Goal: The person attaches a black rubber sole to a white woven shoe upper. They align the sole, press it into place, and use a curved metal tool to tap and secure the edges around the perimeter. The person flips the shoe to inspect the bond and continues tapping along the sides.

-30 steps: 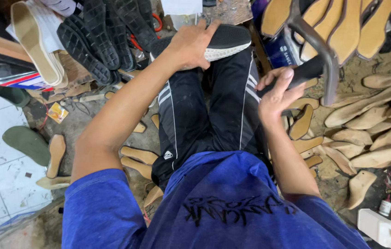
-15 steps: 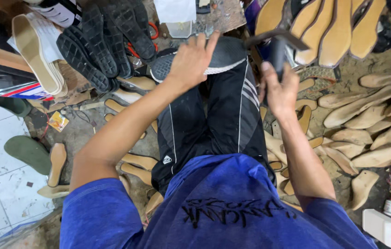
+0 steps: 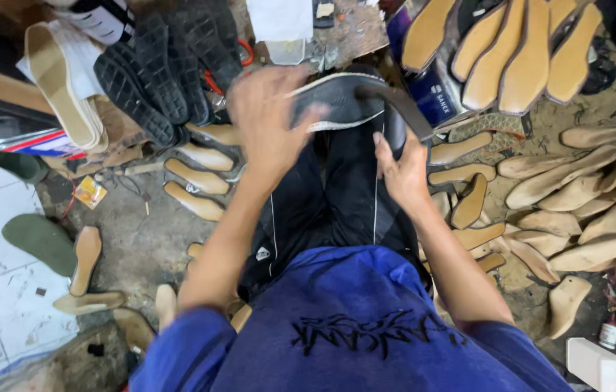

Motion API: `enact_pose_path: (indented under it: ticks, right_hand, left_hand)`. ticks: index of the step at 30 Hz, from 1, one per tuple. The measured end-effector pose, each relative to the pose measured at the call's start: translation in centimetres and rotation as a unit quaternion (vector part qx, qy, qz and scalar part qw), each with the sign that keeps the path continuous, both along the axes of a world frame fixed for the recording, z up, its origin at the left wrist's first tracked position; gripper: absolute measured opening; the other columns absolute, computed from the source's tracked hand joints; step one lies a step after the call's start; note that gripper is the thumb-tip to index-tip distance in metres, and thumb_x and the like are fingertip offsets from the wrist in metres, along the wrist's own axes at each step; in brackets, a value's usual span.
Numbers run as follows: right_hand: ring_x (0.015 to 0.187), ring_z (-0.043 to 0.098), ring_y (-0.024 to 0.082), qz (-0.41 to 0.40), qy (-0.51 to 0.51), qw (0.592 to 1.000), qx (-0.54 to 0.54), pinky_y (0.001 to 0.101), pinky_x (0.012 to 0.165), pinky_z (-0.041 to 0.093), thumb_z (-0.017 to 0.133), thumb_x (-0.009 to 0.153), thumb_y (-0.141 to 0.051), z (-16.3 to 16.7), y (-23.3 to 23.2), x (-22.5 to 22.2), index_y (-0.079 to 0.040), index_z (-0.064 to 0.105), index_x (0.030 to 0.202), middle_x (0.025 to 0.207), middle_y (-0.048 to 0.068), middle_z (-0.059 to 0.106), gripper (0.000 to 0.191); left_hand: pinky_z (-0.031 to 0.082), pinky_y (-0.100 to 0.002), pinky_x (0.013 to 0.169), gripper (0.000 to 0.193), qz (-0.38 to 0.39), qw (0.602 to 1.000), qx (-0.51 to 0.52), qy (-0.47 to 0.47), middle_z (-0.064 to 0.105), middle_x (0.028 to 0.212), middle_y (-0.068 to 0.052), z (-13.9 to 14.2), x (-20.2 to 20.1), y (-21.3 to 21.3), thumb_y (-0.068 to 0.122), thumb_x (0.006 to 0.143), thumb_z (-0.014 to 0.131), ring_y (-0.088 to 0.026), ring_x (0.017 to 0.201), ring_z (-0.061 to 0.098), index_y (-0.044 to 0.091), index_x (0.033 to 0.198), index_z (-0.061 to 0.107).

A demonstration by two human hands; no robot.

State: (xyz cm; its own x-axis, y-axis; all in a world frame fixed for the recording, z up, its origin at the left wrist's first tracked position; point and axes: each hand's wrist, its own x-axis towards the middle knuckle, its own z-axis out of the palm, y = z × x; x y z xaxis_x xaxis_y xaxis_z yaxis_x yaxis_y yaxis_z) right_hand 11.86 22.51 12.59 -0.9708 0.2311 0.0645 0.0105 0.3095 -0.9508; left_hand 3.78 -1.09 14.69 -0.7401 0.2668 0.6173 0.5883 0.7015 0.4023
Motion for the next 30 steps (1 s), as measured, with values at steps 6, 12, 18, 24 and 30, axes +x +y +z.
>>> enact_pose_path:
  ticks: [6, 12, 18, 24, 30]
  right_hand:
    - [0.056, 0.058, 0.012, 0.020, -0.003, 0.999, 0.027, 0.0279, 0.051, 0.049, 0.065, 0.107, -0.018, 4.5, 0.6, 1.0, 0.002, 0.060, 0.110, 0.071, 0.003, 0.060, 0.021]
    - [0.061, 0.061, 0.020, -0.073, 0.480, 0.819, -0.306, 0.0346, 0.050, 0.053, 0.058, 0.102, -0.048, 2.3, -2.0, 1.1, -0.010, 0.057, 0.102, 0.080, 0.008, 0.063, 0.037]
    - [0.051, 0.053, 0.018, 0.013, -0.001, 0.999, 0.050, 0.0309, 0.048, 0.044, 0.062, 0.107, -0.024, 1.6, -2.2, 1.5, 0.002, 0.057, 0.104, 0.067, 0.011, 0.055, 0.026]
    - [0.063, 0.060, 0.018, 0.034, 0.310, 0.925, -0.218, 0.0328, 0.060, 0.053, 0.055, 0.105, -0.044, 0.3, -3.8, 1.3, -0.001, 0.056, 0.100, 0.081, 0.008, 0.062, 0.044]
    - [0.066, 0.057, 0.023, 0.020, 0.012, 0.999, 0.030, 0.0393, 0.061, 0.048, 0.067, 0.104, -0.025, -1.3, -4.4, 1.3, 0.005, 0.061, 0.104, 0.078, 0.014, 0.060, 0.031]
  left_hand:
    - [0.050, -0.028, 0.098, 0.041, 0.041, 0.825, 0.485, -0.286, 0.069, 0.115, -0.004, -6.6, 1.2, -2.0, 0.020, 0.100, 0.071, -0.012, 0.106, 0.064, 0.003, 0.136, 0.062]
    - [0.052, -0.024, 0.089, 0.030, 0.047, 0.818, 0.522, -0.237, 0.068, 0.105, -0.004, -9.4, 0.3, -1.0, 0.015, 0.102, 0.070, -0.010, 0.096, 0.063, 0.000, 0.128, 0.064]
    - [0.052, -0.023, 0.088, 0.028, 0.031, 0.843, 0.497, -0.202, 0.068, 0.104, -0.004, -8.8, 0.3, -1.1, 0.013, 0.103, 0.071, -0.009, 0.096, 0.062, 0.001, 0.128, 0.064]
    - [0.050, -0.022, 0.067, 0.032, 0.019, 0.773, 0.573, -0.270, 0.068, 0.094, -0.002, -8.7, 0.2, -0.9, 0.017, 0.101, 0.071, -0.007, 0.079, 0.061, 0.004, 0.128, 0.062]
    - [0.050, -0.021, 0.062, 0.031, 0.043, 0.781, 0.557, -0.278, 0.068, 0.092, 0.001, -8.4, -0.1, -1.3, 0.018, 0.099, 0.071, -0.004, 0.079, 0.060, 0.004, 0.126, 0.063]
